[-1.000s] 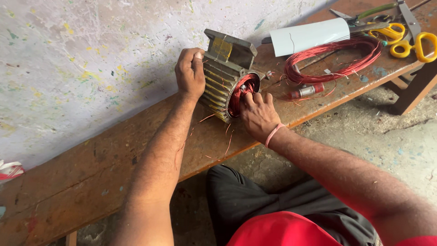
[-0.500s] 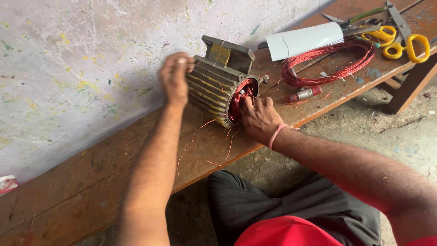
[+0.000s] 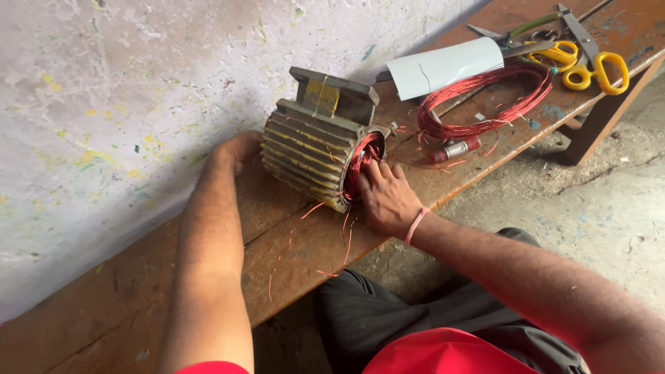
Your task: The person rewinds an electric motor by hand and using a flat metal tool. They press copper wire coils into the slots of the motor housing and use the tool to wedge the wiring securely into the motor core.
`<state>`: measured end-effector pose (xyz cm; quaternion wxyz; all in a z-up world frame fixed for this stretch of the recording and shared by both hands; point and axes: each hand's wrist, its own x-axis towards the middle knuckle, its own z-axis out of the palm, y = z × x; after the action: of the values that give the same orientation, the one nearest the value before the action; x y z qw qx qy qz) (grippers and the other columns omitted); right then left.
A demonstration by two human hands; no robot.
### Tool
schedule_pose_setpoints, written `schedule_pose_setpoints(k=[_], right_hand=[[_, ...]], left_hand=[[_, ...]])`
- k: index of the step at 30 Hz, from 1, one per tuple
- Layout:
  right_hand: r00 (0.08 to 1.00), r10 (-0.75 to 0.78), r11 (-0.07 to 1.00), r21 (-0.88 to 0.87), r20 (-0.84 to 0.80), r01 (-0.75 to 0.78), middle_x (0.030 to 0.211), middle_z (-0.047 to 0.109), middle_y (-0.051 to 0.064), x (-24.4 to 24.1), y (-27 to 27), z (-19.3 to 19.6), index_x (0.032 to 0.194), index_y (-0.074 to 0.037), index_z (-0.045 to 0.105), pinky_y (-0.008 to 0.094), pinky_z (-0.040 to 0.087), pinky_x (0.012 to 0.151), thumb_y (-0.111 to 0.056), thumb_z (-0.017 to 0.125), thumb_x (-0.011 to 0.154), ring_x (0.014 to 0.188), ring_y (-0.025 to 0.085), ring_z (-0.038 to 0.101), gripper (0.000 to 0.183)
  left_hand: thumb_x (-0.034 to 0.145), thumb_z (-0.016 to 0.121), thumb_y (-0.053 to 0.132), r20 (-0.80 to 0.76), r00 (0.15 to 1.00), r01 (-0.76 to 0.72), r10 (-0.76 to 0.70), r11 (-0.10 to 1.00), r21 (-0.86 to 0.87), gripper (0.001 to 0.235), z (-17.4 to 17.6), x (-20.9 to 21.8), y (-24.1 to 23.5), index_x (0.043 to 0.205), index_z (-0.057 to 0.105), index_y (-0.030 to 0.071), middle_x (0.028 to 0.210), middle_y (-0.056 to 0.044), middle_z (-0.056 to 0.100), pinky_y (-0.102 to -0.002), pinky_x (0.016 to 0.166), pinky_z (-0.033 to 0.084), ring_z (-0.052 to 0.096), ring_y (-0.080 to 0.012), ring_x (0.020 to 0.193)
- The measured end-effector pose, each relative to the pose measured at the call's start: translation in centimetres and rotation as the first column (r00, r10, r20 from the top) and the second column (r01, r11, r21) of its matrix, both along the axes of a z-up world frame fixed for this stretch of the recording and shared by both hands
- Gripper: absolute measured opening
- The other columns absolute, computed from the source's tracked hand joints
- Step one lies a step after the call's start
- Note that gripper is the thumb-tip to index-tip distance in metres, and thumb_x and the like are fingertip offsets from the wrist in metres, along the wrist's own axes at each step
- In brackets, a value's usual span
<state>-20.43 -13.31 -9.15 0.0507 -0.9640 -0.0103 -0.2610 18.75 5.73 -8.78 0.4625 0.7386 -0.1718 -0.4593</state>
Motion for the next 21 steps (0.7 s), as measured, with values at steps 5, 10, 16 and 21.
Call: schedule_pose_setpoints(k=[5, 10, 16, 21], right_hand=[[0.996, 0.013, 0.999, 0.053, -0.083, -0.009, 0.118, 0.056, 0.020, 0.1, 0.2, 1.1, 0.121, 0.000, 0.062, 0.048, 0.045, 0.087, -0.023, 0.063, 0.077, 0.109, 0.035, 0.055, 0.050], [0.996, 0.055, 0.988, 0.142, 0.068, -0.064, 0.117, 0.056, 0.019, -0.3, 0.5, 1.7, 0.124, 0.005, 0.061, 0.048, 0.045, 0.093, -0.024, 0.067, 0.073, 0.110, 0.036, 0.055, 0.058], [0.998, 0.048, 0.983, 0.178, 0.029, -0.052, 0.117, 0.055, 0.021, -0.2, 0.3, 1.8, 0.113, -0.001, 0.065, 0.047, 0.048, 0.093, -0.023, 0.071, 0.071, 0.110, 0.038, 0.054, 0.049], [0.993, 0.107, 0.988, 0.107, 0.038, -0.111, 0.115, 0.059, 0.012, 0.0, 0.0, 1.0, 0.106, -0.003, 0.069, 0.044, 0.054, 0.089, -0.023, 0.071, 0.074, 0.110, 0.036, 0.056, 0.038]], left_hand=[[0.095, 0.060, 0.028, -0.053, 0.982, 0.188, -0.180, 0.954, 0.233, 0.024, -0.9, 1.7, -3.1, 0.108, 0.070, 0.010, 0.107, -0.008, 0.077, -0.037, 0.081, 0.057, 0.072, -0.0173, 0.092], [0.094, 0.062, 0.029, 0.040, 0.951, 0.290, -0.308, 0.926, 0.242, 0.030, -1.1, 2.0, -3.4, 0.120, 0.068, 0.015, 0.121, -0.006, 0.074, -0.039, 0.089, 0.053, 0.067, -0.0161, 0.106], [0.100, 0.059, 0.033, 0.228, 0.941, 0.241, -0.249, 0.968, 0.064, 0.045, 0.7, -1.2, -4.2, 0.140, 0.062, 0.011, 0.142, -0.011, 0.066, -0.038, 0.105, 0.047, 0.059, -0.0205, 0.129], [0.100, 0.059, 0.035, 0.256, 0.955, 0.166, -0.152, 0.986, -0.035, 0.045, 2.0, -3.8, -4.0, 0.138, 0.063, 0.011, 0.141, -0.011, 0.066, -0.038, 0.104, 0.048, 0.060, -0.0207, 0.127]])
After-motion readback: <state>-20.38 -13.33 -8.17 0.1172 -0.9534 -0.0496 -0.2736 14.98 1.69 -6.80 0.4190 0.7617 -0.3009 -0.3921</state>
